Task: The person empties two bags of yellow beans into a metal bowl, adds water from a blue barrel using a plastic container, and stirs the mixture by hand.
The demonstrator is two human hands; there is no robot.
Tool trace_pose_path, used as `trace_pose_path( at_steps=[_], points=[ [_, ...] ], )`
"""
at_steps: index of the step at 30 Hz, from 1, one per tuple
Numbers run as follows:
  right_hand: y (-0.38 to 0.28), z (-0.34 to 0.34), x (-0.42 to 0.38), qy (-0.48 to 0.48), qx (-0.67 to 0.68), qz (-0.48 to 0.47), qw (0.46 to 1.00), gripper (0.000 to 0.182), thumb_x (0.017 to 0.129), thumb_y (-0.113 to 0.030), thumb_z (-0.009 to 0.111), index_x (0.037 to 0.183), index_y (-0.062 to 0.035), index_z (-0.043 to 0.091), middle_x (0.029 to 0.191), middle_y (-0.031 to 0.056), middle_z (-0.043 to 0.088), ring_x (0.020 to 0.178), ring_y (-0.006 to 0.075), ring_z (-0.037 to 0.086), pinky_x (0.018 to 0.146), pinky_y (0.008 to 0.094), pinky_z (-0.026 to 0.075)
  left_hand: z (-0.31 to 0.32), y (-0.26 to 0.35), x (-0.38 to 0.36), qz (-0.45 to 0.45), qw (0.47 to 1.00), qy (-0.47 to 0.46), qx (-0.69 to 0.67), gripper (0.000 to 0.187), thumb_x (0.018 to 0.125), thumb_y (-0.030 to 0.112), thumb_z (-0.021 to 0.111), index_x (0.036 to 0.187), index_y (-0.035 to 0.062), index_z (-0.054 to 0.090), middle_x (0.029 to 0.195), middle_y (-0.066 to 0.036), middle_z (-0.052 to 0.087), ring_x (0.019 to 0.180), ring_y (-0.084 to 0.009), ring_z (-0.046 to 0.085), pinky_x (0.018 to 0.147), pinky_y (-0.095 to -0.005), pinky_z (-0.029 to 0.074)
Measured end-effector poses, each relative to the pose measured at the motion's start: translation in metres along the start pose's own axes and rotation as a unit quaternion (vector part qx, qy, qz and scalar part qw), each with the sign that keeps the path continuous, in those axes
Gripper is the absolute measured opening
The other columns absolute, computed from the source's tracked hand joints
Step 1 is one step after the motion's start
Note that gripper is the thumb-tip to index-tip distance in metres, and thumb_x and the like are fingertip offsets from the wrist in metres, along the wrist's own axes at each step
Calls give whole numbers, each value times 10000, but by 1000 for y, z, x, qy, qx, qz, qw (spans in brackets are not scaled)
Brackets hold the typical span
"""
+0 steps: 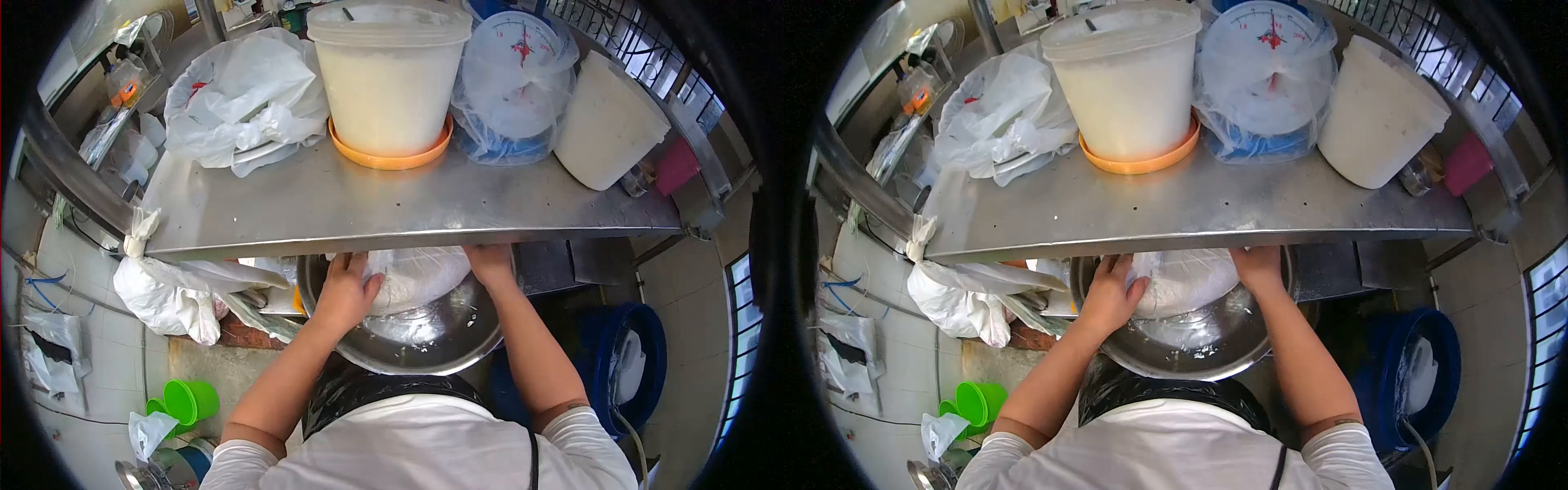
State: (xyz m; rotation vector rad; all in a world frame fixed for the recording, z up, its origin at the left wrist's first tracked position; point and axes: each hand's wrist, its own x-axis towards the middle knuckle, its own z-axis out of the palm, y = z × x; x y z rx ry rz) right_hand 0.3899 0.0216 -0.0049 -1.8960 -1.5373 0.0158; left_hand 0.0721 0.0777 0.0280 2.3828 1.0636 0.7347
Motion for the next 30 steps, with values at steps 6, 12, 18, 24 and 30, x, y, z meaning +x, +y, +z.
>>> trace_pose_path(
  at_steps=[6,12,18,24,30],
  points=[
    [27,19,-5,-133,278,324,894,633,967,-356,688,1449,11,505,1439,126,579,1362,268,513,1132,408,407,-7,28,-7,-87,989,-68,101,728,898,380,747,1433,-54,510,1453,-397,433,1308,-580,457,1097,-565,429],
    [56,46,3,-52,189,134,971,540,976,-277,645,1422,9,536,1409,197,586,1341,343,526,1142,409,397,19,0,0,-37,997,-9,63,536,866,218,763,1316,-25,605,1286,-338,569,1163,-551,545,1021,-565,477],
    [63,61,-1,-16,304,172,937,541,973,-276,633,1404,30,517,1471,200,538,1400,374,454,1179,442,338,12,-5,20,-13,997,79,5,407,873,135,707,1241,-25,640,1152,-324,657,1113,-491,620,964,-516,519],
    [48,21,17,-77,-214,-60,972,513,1004,-253,546,1461,-25,503,1526,202,493,1454,384,392,1220,499,280,-15,16,48,-28,988,129,-77,342,920,120,633,1234,-14,651,1223,-268,664,1176,-459,607,1013,-506,485],
    [22,-33,49,-33,790,191,582,414,1043,-355,515,1361,-93,554,1336,113,602,1262,297,562,1102,479,445,-1,-28,63,-132,887,109,-428,307,1010,172,618,1292,50,604,1298,-148,636,1219,-298,589,1054,-454,470]
  ],
)
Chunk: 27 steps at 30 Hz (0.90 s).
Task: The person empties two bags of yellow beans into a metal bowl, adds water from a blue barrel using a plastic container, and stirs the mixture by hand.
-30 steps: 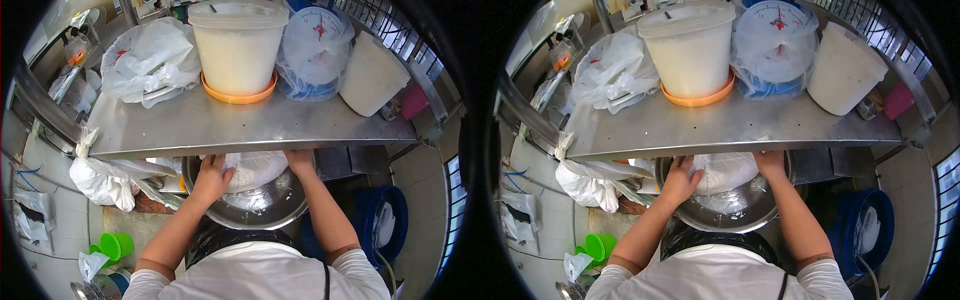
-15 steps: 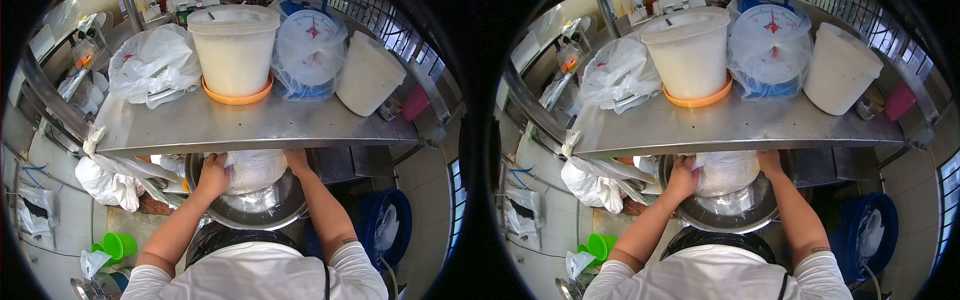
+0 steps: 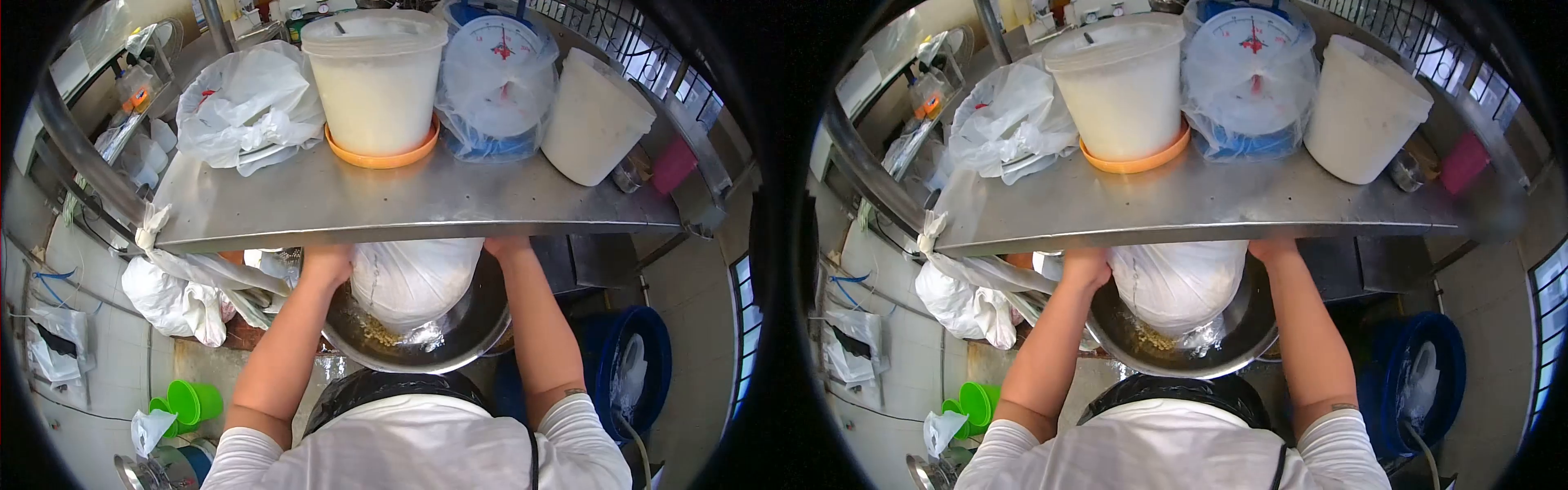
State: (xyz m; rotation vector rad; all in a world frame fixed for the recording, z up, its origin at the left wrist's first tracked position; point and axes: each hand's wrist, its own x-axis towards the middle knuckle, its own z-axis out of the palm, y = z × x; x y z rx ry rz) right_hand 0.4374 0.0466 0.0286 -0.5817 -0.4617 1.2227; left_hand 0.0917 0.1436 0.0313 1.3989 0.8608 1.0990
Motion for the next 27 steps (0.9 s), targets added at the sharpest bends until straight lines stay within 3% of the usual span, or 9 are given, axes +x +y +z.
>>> trace_pose_path(
  at_steps=[2,7,11,13,16,18,19,24,27],
  points=[
    [-14,19,-8,15,-17,-20,1000,403,1047,-369,516,1346,-102,559,1292,94,612,1203,275,588,1045,462,486,0,18,-2,-44,986,-20,-157,322,1003,189,652,1299,78,591,1287,-106,620,1208,-263,575,1072,-453,457],
    [-23,71,-35,132,-108,-45,984,371,1049,-353,532,1322,-105,570,1224,77,632,1102,248,637,920,442,563,0,16,6,120,973,38,194,270,1007,149,574,1211,-16,638,1223,-181,677,1138,-324,621,981,-438,493],
    [-16,52,-35,77,-92,-33,992,349,1043,-321,547,1317,-105,571,1215,88,634,1076,250,652,867,435,587,11,28,-2,169,964,54,200,263,998,146,570,1191,-6,665,1199,-202,691,1137,-367,633,983,-450,495],
    [-19,58,-37,56,-112,-25,992,343,1042,-314,550,1314,-107,573,1215,94,634,1068,252,657,856,431,591,15,55,-3,197,836,-10,511,270,987,139,571,1192,-4,673,1186,-209,699,1123,-385,644,979,-463,500],
    [-21,76,-35,87,-78,-23,993,333,1045,-311,545,1311,-112,569,1242,89,625,1112,251,635,893,448,569,17,75,-9,210,912,41,351,269,987,143,566,1185,-4,673,1191,-220,697,1124,-398,646,969,-483,505],
    [-5,68,-35,174,-115,-25,978,352,1047,-326,541,1326,-112,561,1283,79,610,1177,248,602,958,472,534,19,64,-4,165,871,-6,463,267,990,151,568,1183,1,675,1193,-222,695,1127,-397,645,966,-485,507],
    [13,26,-16,79,-115,8,990,375,1050,-349,533,1345,-118,551,1322,66,595,1227,259,572,1019,485,494,20,62,1,134,812,-48,566,266,992,158,569,1182,5,677,1195,-223,693,1129,-396,644,962,-487,508],
    [-13,47,-24,160,-53,-41,985,347,1053,-311,547,1328,-100,561,1248,90,630,1186,259,592,994,435,498,29,80,-6,261,855,14,448,244,991,167,569,1129,7,691,1137,-231,704,1096,-400,654,957,-479,510],
    [2,-20,-14,54,-535,-46,842,385,1029,-303,617,1331,-70,565,1203,89,646,1102,241,616,859,411,528,42,82,-13,231,875,-17,425,202,973,107,570,1106,11,687,1129,-205,705,1075,-391,647,949,-481,503]
  ],
)
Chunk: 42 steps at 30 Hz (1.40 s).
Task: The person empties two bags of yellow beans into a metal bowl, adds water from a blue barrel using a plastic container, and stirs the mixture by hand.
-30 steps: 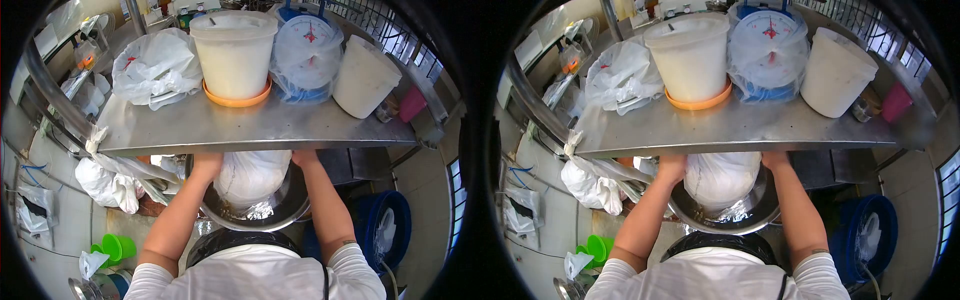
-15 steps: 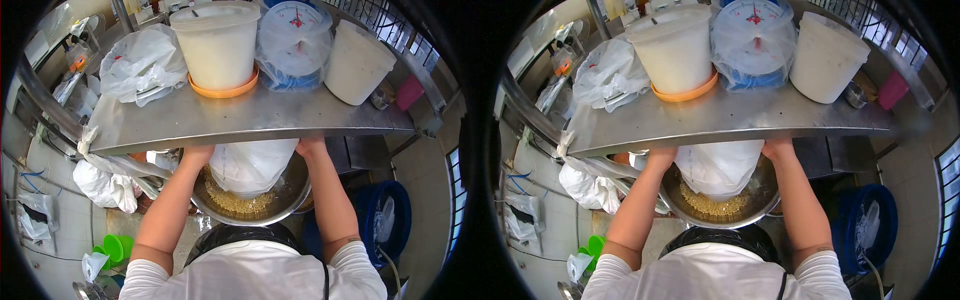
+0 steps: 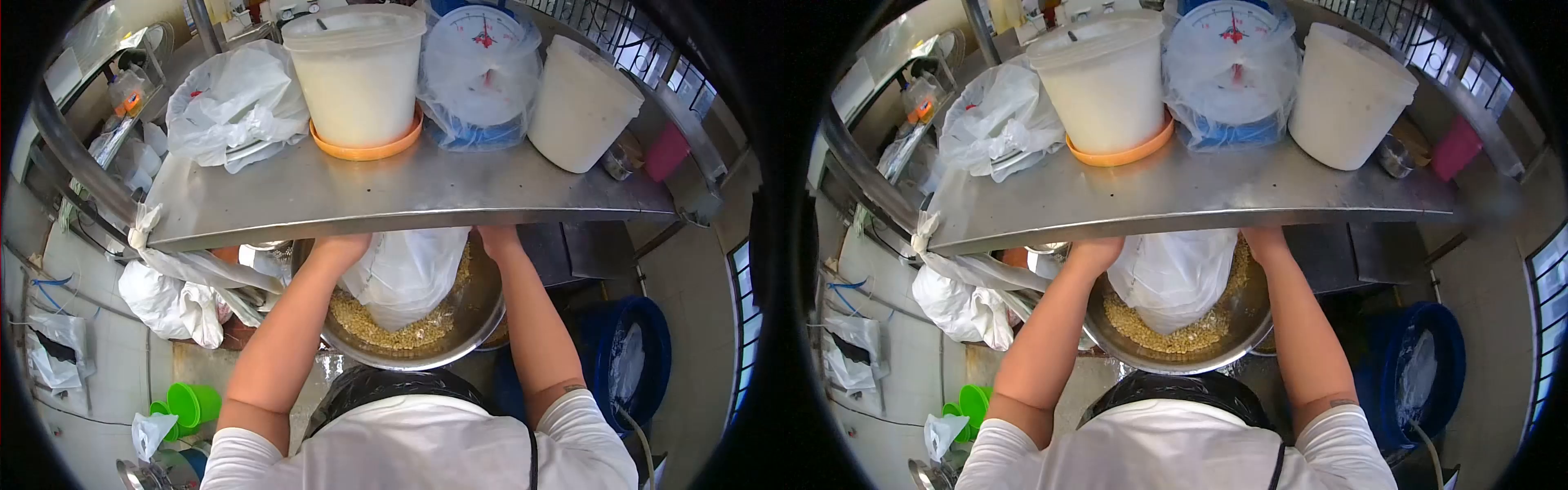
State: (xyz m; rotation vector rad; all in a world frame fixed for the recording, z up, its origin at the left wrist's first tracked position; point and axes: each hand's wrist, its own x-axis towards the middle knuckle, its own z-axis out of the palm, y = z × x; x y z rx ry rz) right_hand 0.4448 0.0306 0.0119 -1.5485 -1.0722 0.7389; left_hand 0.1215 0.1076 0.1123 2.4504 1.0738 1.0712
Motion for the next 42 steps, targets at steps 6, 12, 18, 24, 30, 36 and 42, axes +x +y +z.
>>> trace_pose_path(
  at_steps=[6,12,18,24,30,36,42],
  points=[
    [-1,37,-36,-18,17,175,984,506,962,-350,729,1318,-32,560,1150,91,631,901,168,573,671,353,494,15,-5,0,20,997,18,-67,240,989,155,543,1105,1,686,1101,-224,710,1069,-398,660,936,-486,506],
    [-40,53,-40,23,176,150,973,310,997,-281,670,1223,-99,559,935,10,607,649,122,505,487,298,373,20,-55,-6,16,1000,17,6,239,981,159,568,1102,-9,687,1079,-215,711,1029,-381,661,917,-475,512],
    [-81,41,-39,-31,470,7,882,78,1037,-166,539,965,-137,529,787,-10,513,632,116,447,525,286,318,21,-74,-6,-135,936,124,-302,239,980,183,610,1113,3,694,1107,-173,714,1031,-342,658,914,-452,518],
    [-112,26,-40,41,418,55,906,66,1047,-226,527,1014,-169,526,851,5,523,692,137,461,563,311,350,-17,-75,13,67,997,17,40,238,978,185,622,1139,20,682,1173,-176,694,1057,-319,654,908,-435,522],
    [15,-32,6,104,-81,-25,991,177,1037,-202,551,1185,-106,565,949,14,607,788,151,564,594,326,439,-24,-61,3,77,991,-38,105,260,1011,192,570,1167,13,677,1199,-190,694,1118,-346,644,963,-452,506],
    [-59,21,-55,1,74,-59,996,750,860,-274,844,1452,14,485,1460,187,547,1368,298,505,1121,403,424,2,-43,12,40,998,-19,49,269,1000,229,600,1140,13,679,1170,-190,697,1077,-355,651,935,-451,519],
    [-105,82,-61,-46,-164,-102,980,735,923,-360,767,1484,-5,451,1495,169,526,1381,354,489,1170,438,375,-6,6,30,-20,994,-103,-44,308,968,297,652,1097,18,675,1104,-165,701,1037,-335,657,930,-435,519]
  ],
)
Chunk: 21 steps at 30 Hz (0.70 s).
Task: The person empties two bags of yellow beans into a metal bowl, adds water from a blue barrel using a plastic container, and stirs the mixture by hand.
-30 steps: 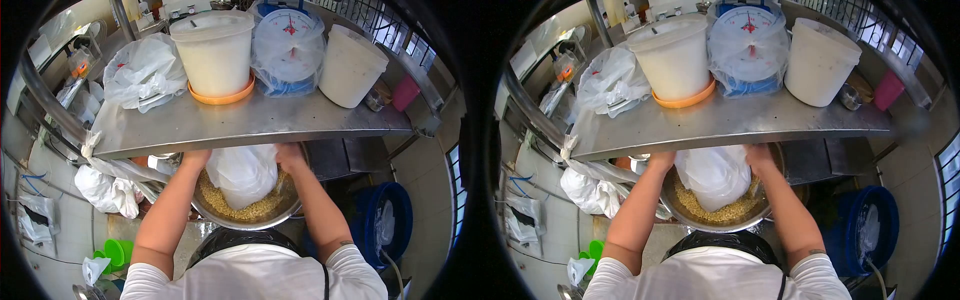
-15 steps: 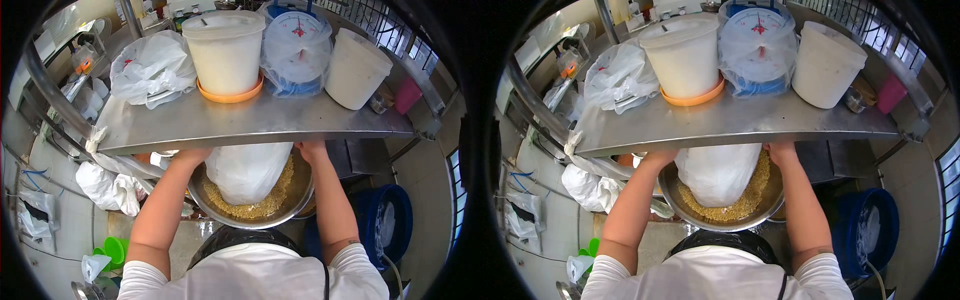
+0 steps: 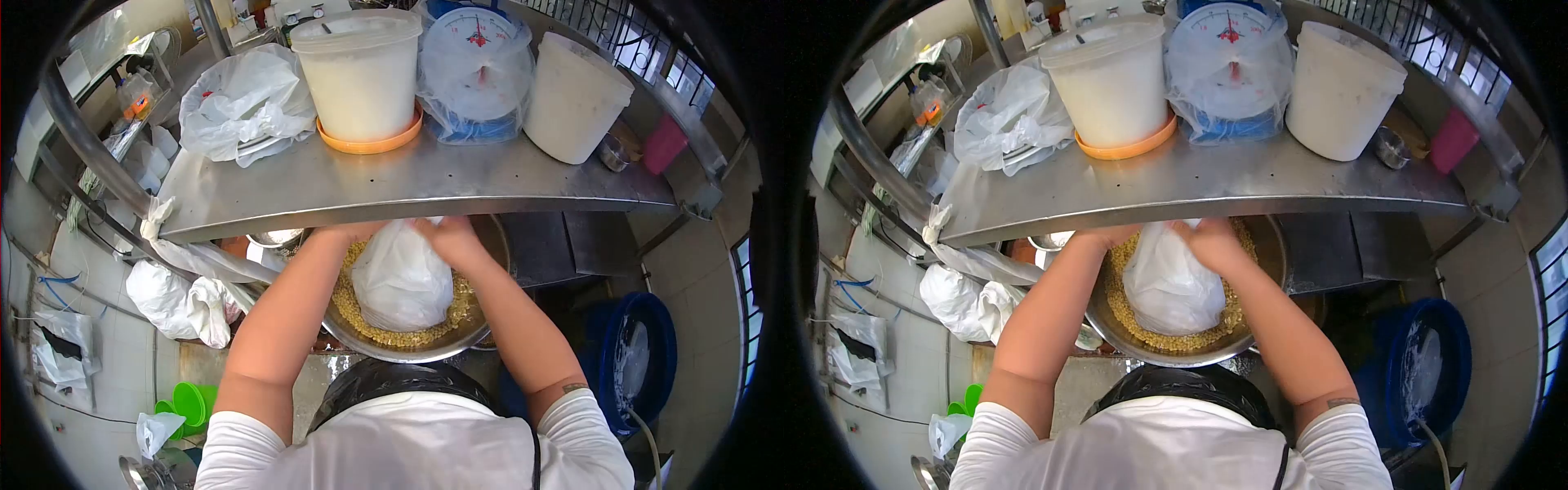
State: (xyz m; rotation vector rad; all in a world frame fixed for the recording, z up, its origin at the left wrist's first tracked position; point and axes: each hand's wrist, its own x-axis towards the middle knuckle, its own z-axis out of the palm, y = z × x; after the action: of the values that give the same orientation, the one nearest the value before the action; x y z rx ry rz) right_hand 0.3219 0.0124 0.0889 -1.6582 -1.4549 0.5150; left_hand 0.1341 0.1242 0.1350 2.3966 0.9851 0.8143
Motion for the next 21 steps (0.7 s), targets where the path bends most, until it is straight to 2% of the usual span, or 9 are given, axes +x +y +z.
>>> trace_pose_path(
  at_steps=[1,2,3,5,10,13,16,18,21],
  points=[
    [17,-2,10,-1,0,0,1000,735,923,-360,767,1484,-5,451,1495,169,526,1381,354,489,1170,438,375,-2,7,0,32,999,-27,33,323,969,299,655,1130,20,677,1132,-163,704,1048,-335,657,938,-432,519],
    [47,-4,21,25,255,55,965,652,937,-339,750,1451,-36,486,1449,153,558,1342,339,517,1138,457,407,-5,12,-1,64,994,-55,67,340,970,302,658,1162,23,678,1160,-161,707,1058,-334,657,947,-429,519],
    [66,-10,30,52,492,103,863,569,951,-319,733,1417,-68,522,1402,137,591,1302,324,546,1106,477,440,-9,16,-2,66,994,-54,69,340,970,302,658,1162,23,678,1160,-161,707,1058,-334,657,947,-429,519],
    [41,-45,20,85,613,129,775,457,979,-320,685,1350,-88,554,1328,130,616,1245,298,575,1045,496,488,-7,20,-19,-29,989,-116,-91,402,980,330,648,1267,49,664,1275,-182,687,1158,-341,651,996,-433,505],
    [76,-31,28,138,331,121,925,433,1023,-375,565,1331,-70,554,1313,146,613,1208,308,581,1023,512,490,56,-18,-43,-63,990,-118,-46,449,998,349,644,1330,48,647,1341,-201,664,1226,-339,637,1046,-417,480],
    [74,-81,20,91,666,102,733,432,1039,-346,559,1342,-38,554,1379,164,595,1239,301,568,1050,460,486,45,-20,-26,-109,990,-53,-67,445,1004,324,638,1326,17,639,1335,-215,664,1224,-357,638,1048,-414,478],
    [58,-77,8,21,265,89,960,537,1002,-354,633,1387,8,537,1409,182,597,1284,310,575,1093,451,467,28,-20,-7,-23,982,5,-187,345,1017,284,559,1187,9,680,1237,-232,693,1129,-403,656,992,-479,490],
    [40,-43,-15,-15,19,5,1000,594,956,-285,714,1421,27,514,1435,182,589,1279,320,594,1085,422,472,41,-7,0,14,995,-78,53,403,1013,292,615,1281,-7,645,1232,-226,697,1154,-350,665,1005,-423,503],
    [61,-10,-12,-47,-96,5,994,618,911,-172,772,1427,40,507,1437,183,585,1271,311,593,1082,390,468,57,14,-22,-5,977,-166,-135,399,983,285,644,1257,-4,650,1198,-240,695,1136,-374,662,1011,-446,495]
  ],
)
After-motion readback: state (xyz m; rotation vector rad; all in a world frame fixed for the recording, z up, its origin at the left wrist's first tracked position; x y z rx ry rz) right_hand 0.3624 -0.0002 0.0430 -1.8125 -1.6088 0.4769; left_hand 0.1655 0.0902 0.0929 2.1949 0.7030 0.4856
